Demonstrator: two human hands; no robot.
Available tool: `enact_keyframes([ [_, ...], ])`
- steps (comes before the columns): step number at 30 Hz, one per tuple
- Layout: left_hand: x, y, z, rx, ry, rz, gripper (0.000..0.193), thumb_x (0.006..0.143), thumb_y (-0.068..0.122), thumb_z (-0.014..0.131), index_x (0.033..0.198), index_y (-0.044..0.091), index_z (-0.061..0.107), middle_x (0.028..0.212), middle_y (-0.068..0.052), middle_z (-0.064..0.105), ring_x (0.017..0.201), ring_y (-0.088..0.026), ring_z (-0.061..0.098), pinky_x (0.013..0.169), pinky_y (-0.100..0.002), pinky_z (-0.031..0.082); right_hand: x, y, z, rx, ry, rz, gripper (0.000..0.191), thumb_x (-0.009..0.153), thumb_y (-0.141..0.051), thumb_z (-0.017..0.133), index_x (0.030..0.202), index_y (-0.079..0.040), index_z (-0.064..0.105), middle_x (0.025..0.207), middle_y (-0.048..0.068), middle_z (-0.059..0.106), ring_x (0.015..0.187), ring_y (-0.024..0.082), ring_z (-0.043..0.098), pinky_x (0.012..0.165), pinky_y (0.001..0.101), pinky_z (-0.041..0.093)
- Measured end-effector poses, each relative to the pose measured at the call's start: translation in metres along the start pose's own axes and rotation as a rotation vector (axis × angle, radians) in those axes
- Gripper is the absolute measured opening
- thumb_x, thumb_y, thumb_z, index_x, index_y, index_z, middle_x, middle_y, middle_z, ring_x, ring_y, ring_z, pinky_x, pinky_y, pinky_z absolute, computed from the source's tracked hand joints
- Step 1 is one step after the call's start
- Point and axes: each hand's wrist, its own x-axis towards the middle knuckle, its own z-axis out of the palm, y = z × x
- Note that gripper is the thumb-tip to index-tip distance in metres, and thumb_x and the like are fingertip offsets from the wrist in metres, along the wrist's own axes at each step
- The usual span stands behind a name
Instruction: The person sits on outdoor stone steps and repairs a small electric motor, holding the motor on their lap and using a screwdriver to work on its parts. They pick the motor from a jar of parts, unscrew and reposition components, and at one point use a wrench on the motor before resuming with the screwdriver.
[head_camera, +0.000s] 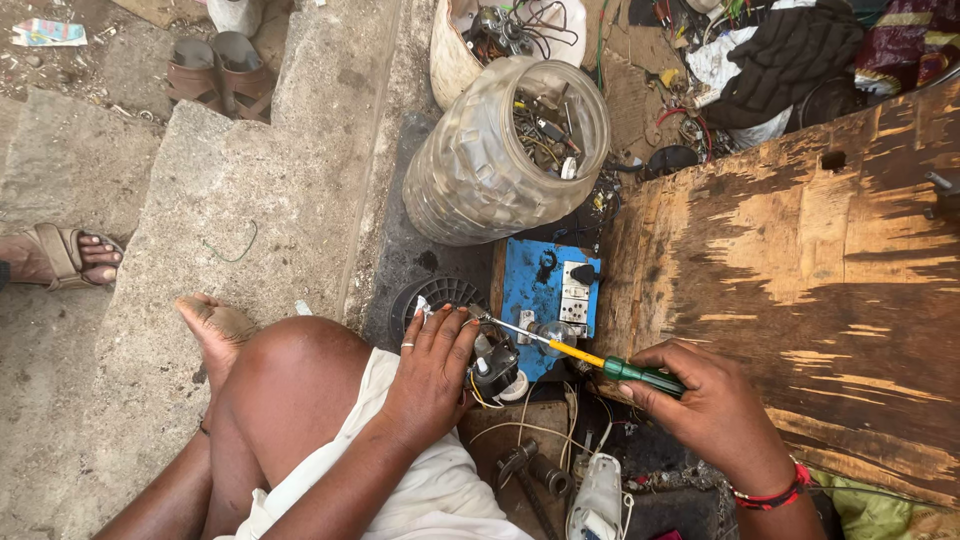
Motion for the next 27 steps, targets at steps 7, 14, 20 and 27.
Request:
enact_keyframes([
  [7,-0.001,0.0,-0.004,-0.01,-0.012,-0.007,0.101,0.059,0.015,0.089,0.145,0.0,0.039,0.148,-0.022,0.043,0.142,-0.041,0.036,0.121,-0.062,0.019,0.002,-0.006,0.007,-0.023,0.012,0.07,0.026,0.077,-0.03,0.085,0.091,-0.009,0.079,0.075,0.006,0.079,0.066,0.017,0.076,0.06,0.0345,0.057],
  [14,-0.001,-0.001,-0.008,-0.015,-0.014,-0.003,0.102,0.058,0.015,0.089,0.145,-0.002,0.039,0.146,-0.023,0.043,0.141,-0.042,0.037,0.12,-0.062,0.019,0.005,-0.022,0.002,-0.032,-0.102,0.183,0.028,0.078,-0.031,0.085,0.091,-0.007,0.076,0.067,0.011,0.077,0.059,0.022,0.073,0.058,0.0374,0.056],
  [20,-0.001,-0.002,-0.009,-0.004,-0.006,0.01,0.102,0.058,0.018,0.089,0.145,-0.001,0.039,0.147,-0.023,0.044,0.14,-0.041,0.038,0.119,-0.062,0.02,0.0,-0.045,-0.003,-0.105,-0.02,-0.072,0.022,0.076,-0.026,0.08,0.086,-0.008,0.075,0.072,0.009,0.077,0.065,0.026,0.077,0.057,0.0388,0.057],
  [27,-0.002,-0.005,-0.012,-0.042,0.024,-0.016,0.101,0.059,0.019,0.09,0.145,-0.001,0.039,0.145,-0.022,0.045,0.139,-0.041,0.039,0.119,-0.062,0.021,0.003,-0.066,-0.003,-0.198,-0.041,-0.023,0.024,0.078,-0.03,0.079,0.091,-0.01,0.073,0.075,0.009,0.075,0.067,0.03,0.075,0.059,0.0414,0.055],
])
